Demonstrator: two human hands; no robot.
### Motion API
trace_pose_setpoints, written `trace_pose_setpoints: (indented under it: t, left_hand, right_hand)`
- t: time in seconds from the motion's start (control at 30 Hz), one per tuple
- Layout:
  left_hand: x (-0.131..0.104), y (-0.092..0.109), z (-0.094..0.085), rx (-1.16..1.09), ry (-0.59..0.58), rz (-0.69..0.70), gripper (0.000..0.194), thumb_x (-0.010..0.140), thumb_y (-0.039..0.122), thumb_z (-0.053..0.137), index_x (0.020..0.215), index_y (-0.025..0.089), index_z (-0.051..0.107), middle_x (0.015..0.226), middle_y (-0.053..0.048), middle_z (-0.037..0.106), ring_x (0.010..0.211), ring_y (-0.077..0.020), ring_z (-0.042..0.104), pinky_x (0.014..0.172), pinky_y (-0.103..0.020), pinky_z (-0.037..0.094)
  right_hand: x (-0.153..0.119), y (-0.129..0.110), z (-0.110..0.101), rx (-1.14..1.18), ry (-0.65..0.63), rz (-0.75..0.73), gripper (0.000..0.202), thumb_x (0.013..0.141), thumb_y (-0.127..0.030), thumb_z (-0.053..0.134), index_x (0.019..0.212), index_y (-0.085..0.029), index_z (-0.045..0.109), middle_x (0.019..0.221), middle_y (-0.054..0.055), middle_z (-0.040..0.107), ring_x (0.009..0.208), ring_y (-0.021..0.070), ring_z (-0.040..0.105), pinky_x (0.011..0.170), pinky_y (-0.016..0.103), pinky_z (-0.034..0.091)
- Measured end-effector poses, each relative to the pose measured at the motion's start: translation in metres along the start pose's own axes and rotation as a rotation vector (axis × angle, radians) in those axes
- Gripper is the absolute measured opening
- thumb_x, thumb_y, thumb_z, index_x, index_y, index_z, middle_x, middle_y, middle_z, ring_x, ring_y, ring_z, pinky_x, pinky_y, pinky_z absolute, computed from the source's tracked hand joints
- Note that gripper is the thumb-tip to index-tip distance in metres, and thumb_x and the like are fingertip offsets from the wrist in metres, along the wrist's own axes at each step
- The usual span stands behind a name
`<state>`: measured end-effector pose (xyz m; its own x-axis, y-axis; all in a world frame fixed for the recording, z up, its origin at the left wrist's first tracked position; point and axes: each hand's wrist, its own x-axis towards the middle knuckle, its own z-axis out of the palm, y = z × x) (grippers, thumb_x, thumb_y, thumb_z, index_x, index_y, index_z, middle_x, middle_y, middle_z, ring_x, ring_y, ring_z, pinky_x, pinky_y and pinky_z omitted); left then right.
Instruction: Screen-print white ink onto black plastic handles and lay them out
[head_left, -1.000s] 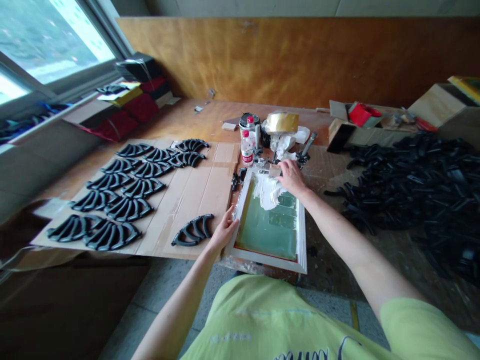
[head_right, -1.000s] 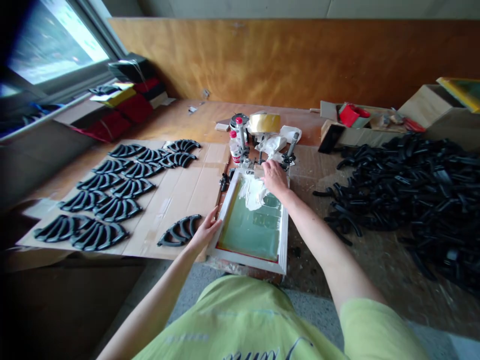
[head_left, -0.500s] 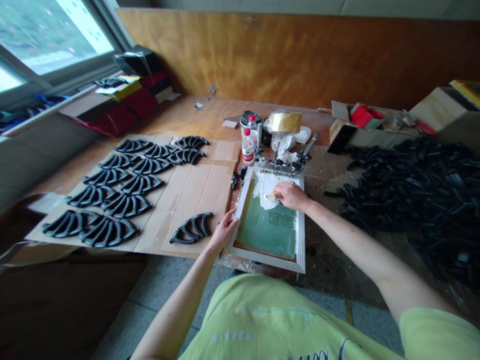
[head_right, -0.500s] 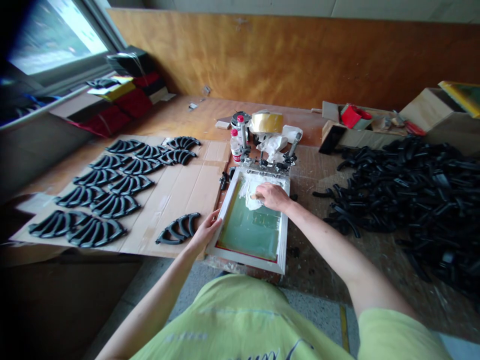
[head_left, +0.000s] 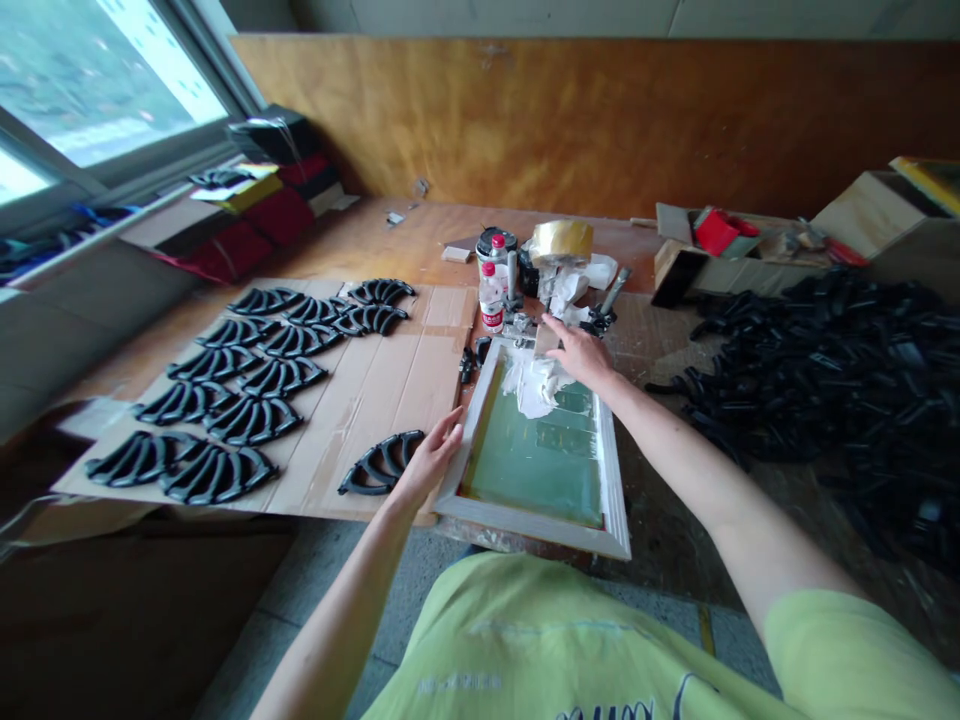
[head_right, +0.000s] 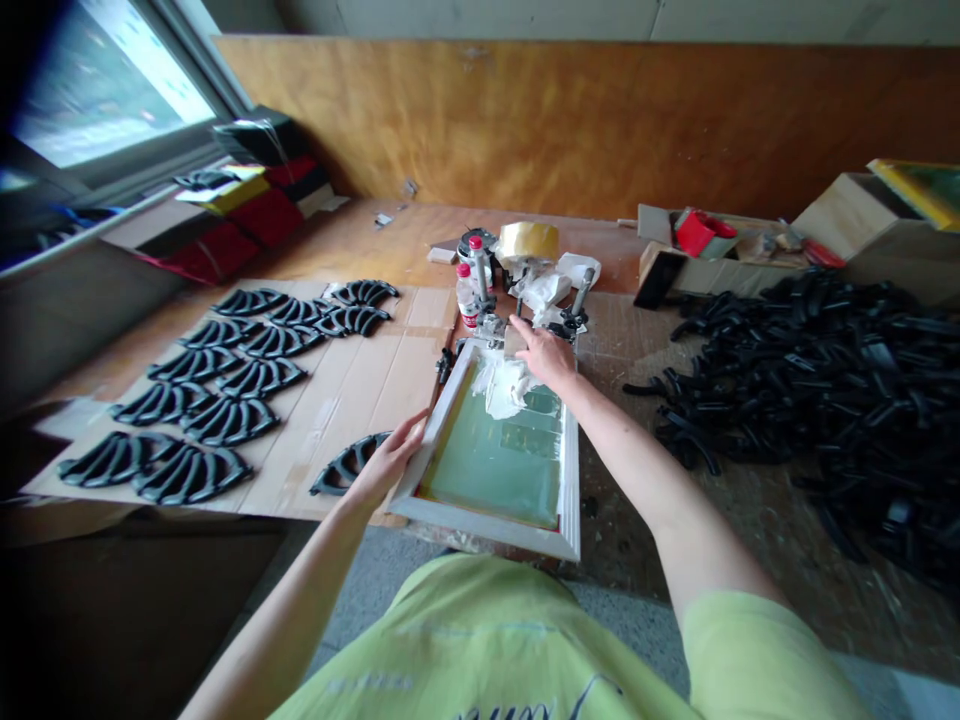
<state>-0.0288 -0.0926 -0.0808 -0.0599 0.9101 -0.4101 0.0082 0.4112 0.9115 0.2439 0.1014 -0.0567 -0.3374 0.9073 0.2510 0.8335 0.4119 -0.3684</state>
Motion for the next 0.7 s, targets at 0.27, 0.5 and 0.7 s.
trace_pose_setpoints:
  t: [0.27, 0.5, 0.7]
  left_hand:
    - [0.022, 0.1, 0.023, -0.272, 0.073, 0.384, 0.06, 0.086, 0.066, 0.043, 0.116, 0.018, 0.063, 0.101, -0.005, 0.068, 0.096, -0.0209, 0.065, 0.076, -0.029, 0.052]
    - [0.039, 0.073, 0.057, -0.358, 0.068, 0.266, 0.065, 0.085, 0.066, 0.045, 0.127, 0.016, 0.051, 0.099, -0.01, 0.069, 0.082, -0.0173, 0.066, 0.063, -0.024, 0.051]
    - [-0.001, -0.034, 0.081, -0.311, -0.072, -0.178, 0.058, 0.077, 0.066, 0.058, 0.103, 0.014, 0.057, 0.088, -0.012, 0.071, 0.071, -0.0186, 0.067, 0.052, -0.023, 0.047]
  right_hand:
    - [-0.067, 0.077, -0.009, 0.043, 0.099, 0.309, 0.027, 0.089, -0.03, 0.048, 0.107, -0.015, 0.062, 0.086, 0.006, 0.067, 0.078, 0.0213, 0.06, 0.075, 0.037, 0.049]
    - [-0.108, 0.016, 0.047, 0.019, -0.169, -0.063, 0.016, 0.084, -0.023, 0.064, 0.099, -0.018, 0.065, 0.099, 0.008, 0.064, 0.099, 0.0228, 0.055, 0.091, 0.038, 0.043]
    - [-0.136, -0.065, 0.04, 0.094, -0.188, -0.387, 0.019, 0.092, -0.027, 0.053, 0.106, -0.022, 0.065, 0.096, 0.008, 0.063, 0.098, 0.0218, 0.054, 0.089, 0.036, 0.044]
